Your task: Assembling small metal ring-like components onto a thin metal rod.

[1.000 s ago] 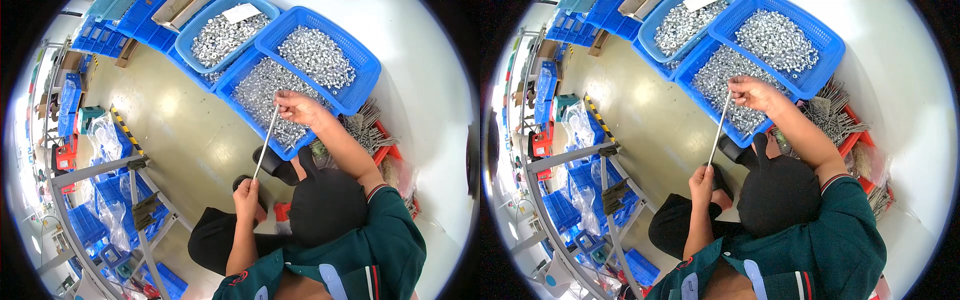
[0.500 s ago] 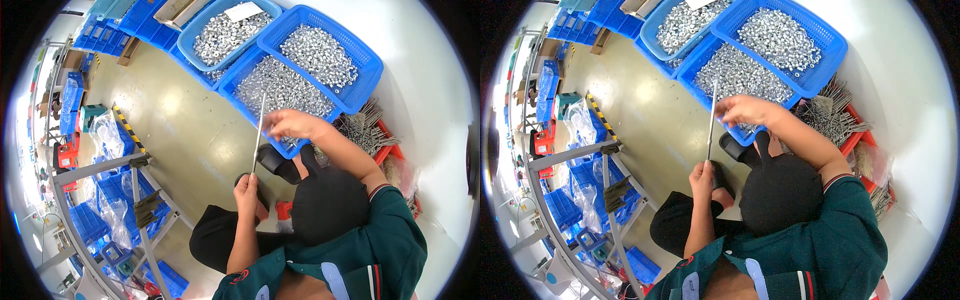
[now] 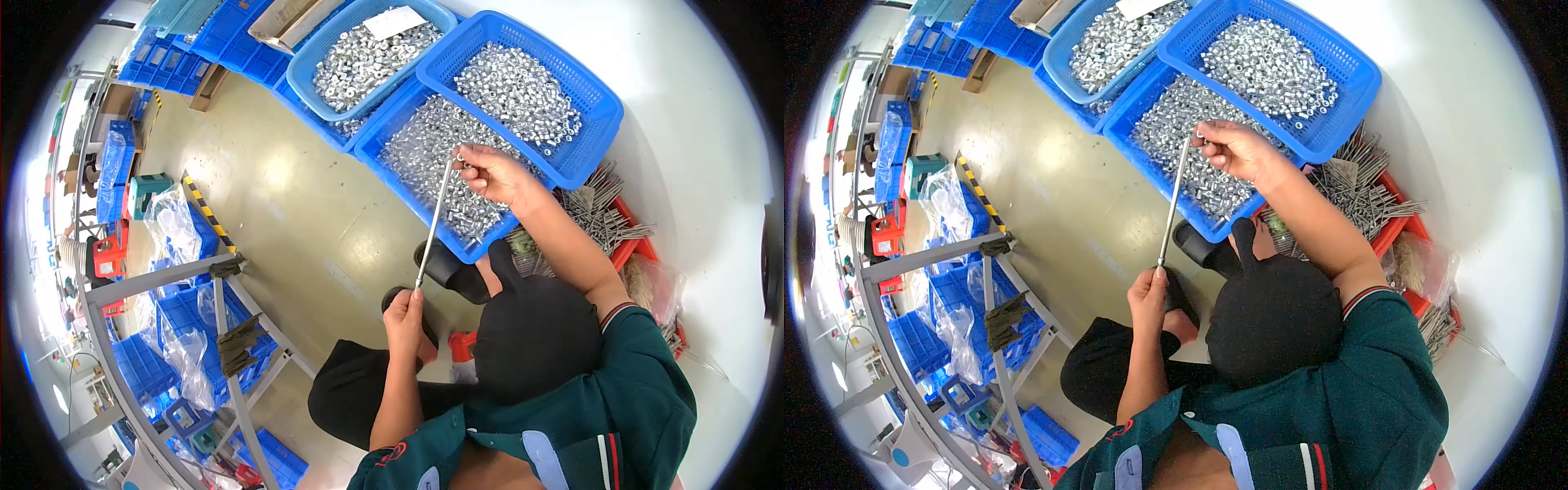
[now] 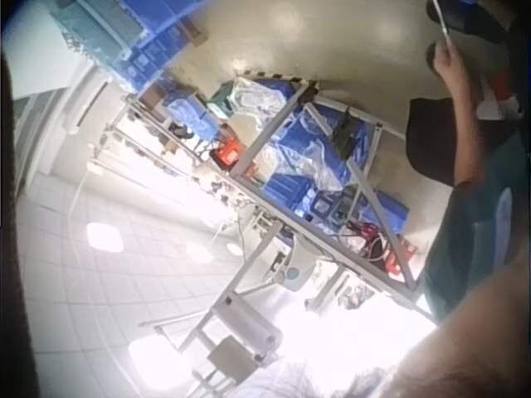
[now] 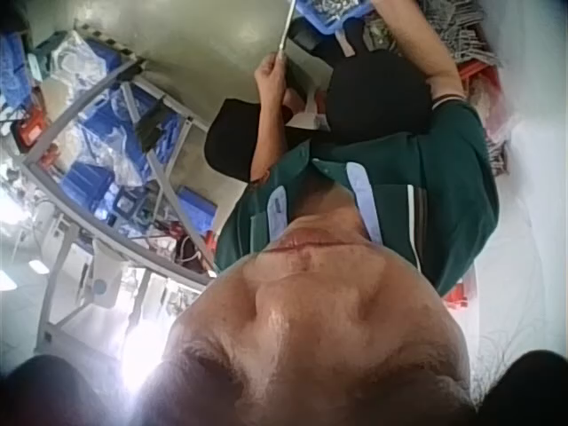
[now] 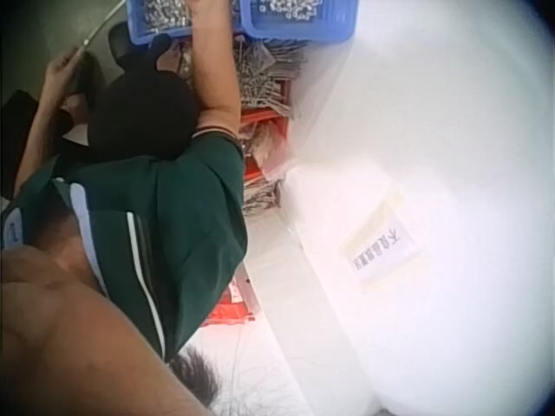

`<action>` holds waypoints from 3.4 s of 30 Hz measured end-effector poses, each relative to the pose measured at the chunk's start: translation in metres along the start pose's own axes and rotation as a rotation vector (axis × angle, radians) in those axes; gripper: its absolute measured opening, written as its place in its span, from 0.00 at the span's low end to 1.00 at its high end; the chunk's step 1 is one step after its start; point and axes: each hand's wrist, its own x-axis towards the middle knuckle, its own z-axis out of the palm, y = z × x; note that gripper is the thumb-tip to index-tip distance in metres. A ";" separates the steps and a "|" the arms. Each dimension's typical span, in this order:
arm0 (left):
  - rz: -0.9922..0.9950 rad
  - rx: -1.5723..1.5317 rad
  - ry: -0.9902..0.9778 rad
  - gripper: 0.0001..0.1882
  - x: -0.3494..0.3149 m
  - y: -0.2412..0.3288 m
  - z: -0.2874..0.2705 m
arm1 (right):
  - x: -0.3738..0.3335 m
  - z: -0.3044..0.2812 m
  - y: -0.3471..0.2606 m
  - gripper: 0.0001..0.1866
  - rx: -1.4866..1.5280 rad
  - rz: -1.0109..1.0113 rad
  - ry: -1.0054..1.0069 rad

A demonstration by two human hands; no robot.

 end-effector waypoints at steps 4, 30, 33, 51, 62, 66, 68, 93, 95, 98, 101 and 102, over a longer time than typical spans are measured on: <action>0.045 0.044 -0.001 0.14 0.001 -0.004 0.000 | 0.003 -0.007 0.000 0.07 0.030 0.000 -0.135; 0.037 -0.028 0.006 0.15 0.001 0.004 -0.005 | 0.001 0.002 0.011 0.10 -0.225 -0.031 -0.048; 0.028 0.007 0.000 0.14 0.001 0.002 -0.004 | 0.004 0.004 0.008 0.11 -0.092 -0.145 0.013; 0.093 0.103 -0.001 0.14 -0.002 0.002 -0.004 | -0.007 0.023 -0.005 0.11 0.249 -0.051 -0.153; 0.123 0.047 0.016 0.14 0.001 -0.007 -0.009 | -0.010 0.041 -0.005 0.11 0.012 0.065 -0.251; 0.085 -0.016 0.005 0.15 0.002 0.003 -0.001 | -0.011 0.041 0.009 0.15 -0.369 -0.196 -0.145; 0.065 -0.052 0.000 0.15 0.003 0.003 0.000 | -0.012 0.043 0.016 0.16 -0.624 -0.298 -0.157; 0.023 -0.149 0.012 0.15 0.001 0.008 -0.001 | -0.017 0.004 0.050 0.10 -2.146 -0.324 -0.106; 0.015 -0.146 0.017 0.15 0.001 0.007 -0.001 | -0.013 0.006 0.045 0.10 -2.140 -0.191 -0.145; 0.012 -0.144 0.004 0.15 0.001 0.008 0.005 | 0.000 -0.018 0.033 0.13 -1.754 -0.382 -0.038; 0.008 -0.141 -0.003 0.16 0.001 0.005 0.001 | 0.004 -0.010 0.005 0.13 -0.566 0.058 -0.058; -0.001 -0.143 -0.012 0.16 0.002 0.003 0.000 | 0.008 -0.010 0.004 0.13 -0.566 0.056 -0.060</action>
